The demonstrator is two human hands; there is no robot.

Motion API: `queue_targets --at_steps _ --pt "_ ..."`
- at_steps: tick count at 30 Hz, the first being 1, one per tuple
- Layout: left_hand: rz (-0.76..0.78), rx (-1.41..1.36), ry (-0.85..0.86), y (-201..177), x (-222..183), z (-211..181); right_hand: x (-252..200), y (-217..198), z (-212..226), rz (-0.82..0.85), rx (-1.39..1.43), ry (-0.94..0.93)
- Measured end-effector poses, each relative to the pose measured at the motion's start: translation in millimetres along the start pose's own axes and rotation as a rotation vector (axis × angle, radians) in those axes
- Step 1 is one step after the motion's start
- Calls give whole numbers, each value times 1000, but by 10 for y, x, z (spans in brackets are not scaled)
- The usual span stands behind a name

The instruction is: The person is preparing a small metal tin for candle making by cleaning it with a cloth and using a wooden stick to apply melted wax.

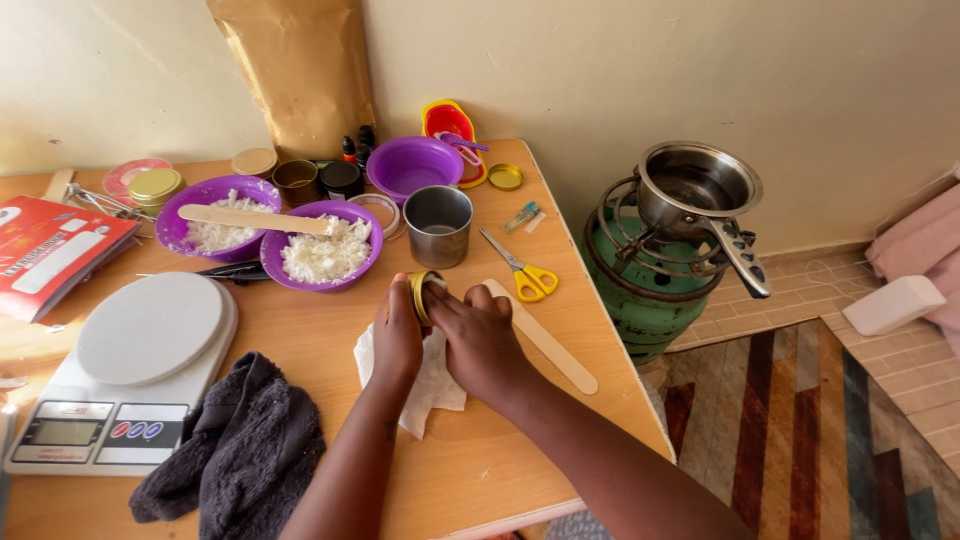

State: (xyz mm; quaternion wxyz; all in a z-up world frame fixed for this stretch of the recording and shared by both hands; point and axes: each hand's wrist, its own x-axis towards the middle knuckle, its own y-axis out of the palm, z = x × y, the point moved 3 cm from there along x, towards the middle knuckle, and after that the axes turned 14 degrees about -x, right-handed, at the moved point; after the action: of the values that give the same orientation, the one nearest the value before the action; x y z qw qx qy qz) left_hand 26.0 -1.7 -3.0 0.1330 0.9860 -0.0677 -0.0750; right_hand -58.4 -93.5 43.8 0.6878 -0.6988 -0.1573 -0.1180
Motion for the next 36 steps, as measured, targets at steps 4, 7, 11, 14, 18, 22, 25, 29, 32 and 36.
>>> queue_targets --at_steps 4,7,11,14,18,22,25,29,32,36 --pt "24 100 188 -26 -133 -144 47 -103 22 34 149 -41" --pt "134 201 424 35 -354 -408 88 -134 -59 65 532 23" --pt "202 197 600 32 -368 -432 40 2 -190 300 1081 125" --pt "227 143 655 2 -282 -364 18 -15 -183 418 1454 176" --pt "243 -21 834 -44 -289 -343 -67 -10 -80 644 2287 158" --pt "236 47 921 -69 -244 -457 -46 88 11 496 2412 250" --pt "280 199 977 -32 -286 -474 -51 50 44 380 2334 498" --pt "357 203 912 56 -385 -545 -42 -18 5 340 2273 580" --pt "353 100 791 102 -424 -593 3 -59 -16 330 2270 607" --pt "304 -32 630 113 -453 -525 30 -224 2 309 2232 673"
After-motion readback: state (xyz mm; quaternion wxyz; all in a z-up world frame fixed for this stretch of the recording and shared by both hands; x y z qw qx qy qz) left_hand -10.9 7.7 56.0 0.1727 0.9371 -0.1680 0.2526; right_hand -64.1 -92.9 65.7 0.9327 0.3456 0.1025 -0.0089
